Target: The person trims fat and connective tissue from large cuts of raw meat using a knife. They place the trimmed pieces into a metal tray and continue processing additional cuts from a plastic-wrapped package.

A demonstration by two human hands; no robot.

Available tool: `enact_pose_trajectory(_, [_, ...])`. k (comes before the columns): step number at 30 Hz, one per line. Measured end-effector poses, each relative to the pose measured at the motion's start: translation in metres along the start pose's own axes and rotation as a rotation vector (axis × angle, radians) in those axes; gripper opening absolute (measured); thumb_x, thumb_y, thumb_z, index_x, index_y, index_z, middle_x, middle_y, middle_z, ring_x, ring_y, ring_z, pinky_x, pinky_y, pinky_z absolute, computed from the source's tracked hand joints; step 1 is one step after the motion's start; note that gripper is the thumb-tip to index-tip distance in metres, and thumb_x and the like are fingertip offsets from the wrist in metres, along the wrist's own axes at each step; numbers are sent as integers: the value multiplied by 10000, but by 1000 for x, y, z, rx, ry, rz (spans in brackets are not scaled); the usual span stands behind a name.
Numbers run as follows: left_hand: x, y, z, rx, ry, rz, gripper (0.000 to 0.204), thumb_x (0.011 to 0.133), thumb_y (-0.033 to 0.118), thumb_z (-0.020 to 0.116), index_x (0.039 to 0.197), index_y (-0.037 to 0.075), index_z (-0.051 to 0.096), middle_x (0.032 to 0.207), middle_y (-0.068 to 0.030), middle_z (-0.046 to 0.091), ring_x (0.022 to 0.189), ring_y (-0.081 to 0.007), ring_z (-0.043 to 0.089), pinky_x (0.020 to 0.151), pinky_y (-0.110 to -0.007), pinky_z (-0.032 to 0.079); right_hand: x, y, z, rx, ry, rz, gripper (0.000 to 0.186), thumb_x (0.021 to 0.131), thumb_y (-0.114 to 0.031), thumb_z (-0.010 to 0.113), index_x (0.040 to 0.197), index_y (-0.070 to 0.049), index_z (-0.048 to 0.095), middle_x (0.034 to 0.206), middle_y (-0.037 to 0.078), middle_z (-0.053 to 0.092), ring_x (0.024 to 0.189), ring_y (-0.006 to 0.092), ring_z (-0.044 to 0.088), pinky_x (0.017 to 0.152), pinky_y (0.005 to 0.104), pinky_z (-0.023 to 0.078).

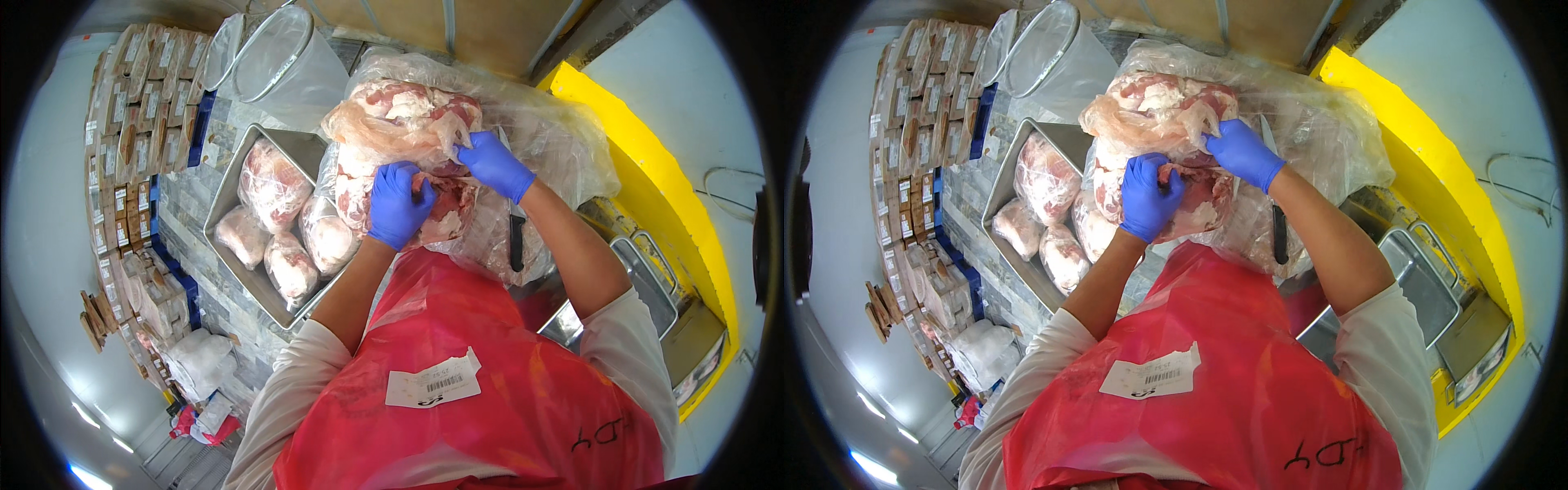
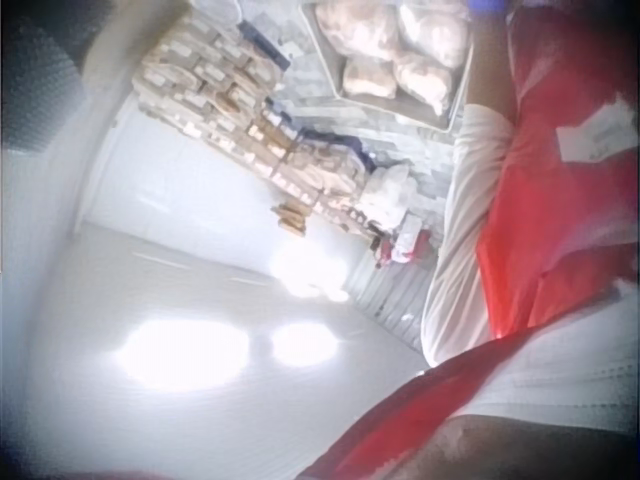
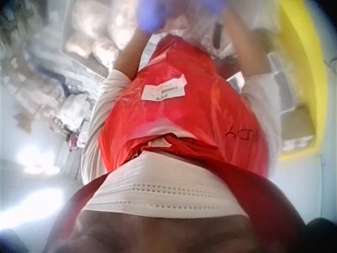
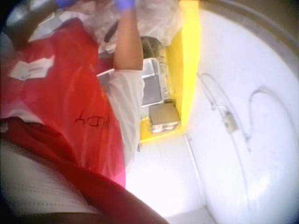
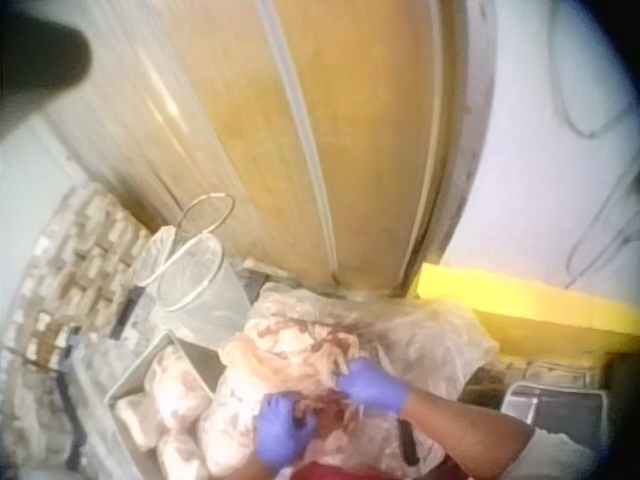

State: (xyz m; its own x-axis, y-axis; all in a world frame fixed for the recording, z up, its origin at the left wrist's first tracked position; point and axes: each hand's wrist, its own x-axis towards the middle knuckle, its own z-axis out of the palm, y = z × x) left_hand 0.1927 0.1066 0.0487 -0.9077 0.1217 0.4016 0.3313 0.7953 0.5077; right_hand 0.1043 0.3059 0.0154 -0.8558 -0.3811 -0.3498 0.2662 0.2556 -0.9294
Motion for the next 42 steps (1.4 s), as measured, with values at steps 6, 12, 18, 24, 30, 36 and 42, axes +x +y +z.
enact_pose_trajectory(6, [6, 2, -5, 27, -15, 44, 311, 760, 51, 709, 1027, 48, 549, 985, -146, 615, 906, -359, 578, 801, -440, 490, 6, -28, 38, -178, 18, -27, 354, 921, -291, 658, 996, 53, 699, 759, 93, 663, 723, 147, 594, 666, 367, 486])
enact_pose_trajectory(12, [6, 4, -2, 4, 0, 53, 318, 752, 49, 712, 1024, 60, 549, 974, -130, 615, 886, -352, 570, 794, -447, 487, -15, -5, -2, 105, 93, -13, 402, 919, -317, 656, 1017, 73, 678, 792, 197, 673, 765, 217, 650, 700, 378, 502])
enact_pose_trajectory(18, [2, 1, 5, 15, 3, 51, 319, 750, 40, 710, 1023, 68, 547, 954, -118, 615, 875, -345, 567, 788, -442, 484, -21, -3, -20, -42, 63, 47, 344, 917, -280, 662, 1025, 47, 677, 807, 134, 663, 777, 187, 606, 732, 370, 493])
enact_pose_trajectory(24, [4, 2, 6, 11, -10, 56, 376, 723, 57, 734, 1040, 73, 531, 981, -121, 602, 869, -346, 553, 812, -448, 467, -46, -12, -28, -221, -11, -29, 397, 857, -310, 687, 1011, 56, 681, 857, 202, 693, 838, 296, 671, 783, 400, 515])
enact_pose_trajectory(30, [3, 5, 7, 16, -9, 40, 356, 730, 48, 720, 1033, 79, 535, 954, -112, 600, 860, -338, 551, 803, -447, 467, -30, 0, -17, -658, -203, 99, 382, 819, -312, 639, 968, 30, 721, 954, 305, 681, 917, 444, 675, 835, 468, 531])
enact_pose_trajectory(36, [4, 5, 5, 15, -19, 39, 365, 720, 58, 729, 1031, 75, 539, 943, -119, 595, 865, -343, 556, 800, -450, 471, 8, 32, -22, -816, -507, -225, 291, 822, -254, 584, 899, -31, 753, 921, 259, 698, 865, 429, 686, 800, 473, 546])
enact_pose_trajectory(42, [8, 7, 3, 32, 0, 40, 294, 743, 49, 717, 988, 66, 554, 888, -118, 587, 834, -339, 551, 750, -442, 469, -5, 1, -14, -1023, -516, -142, 277, 809, -240, 569, 888, -54, 758, 944, 245, 706, 870, 423, 691, 798, 470, 550])
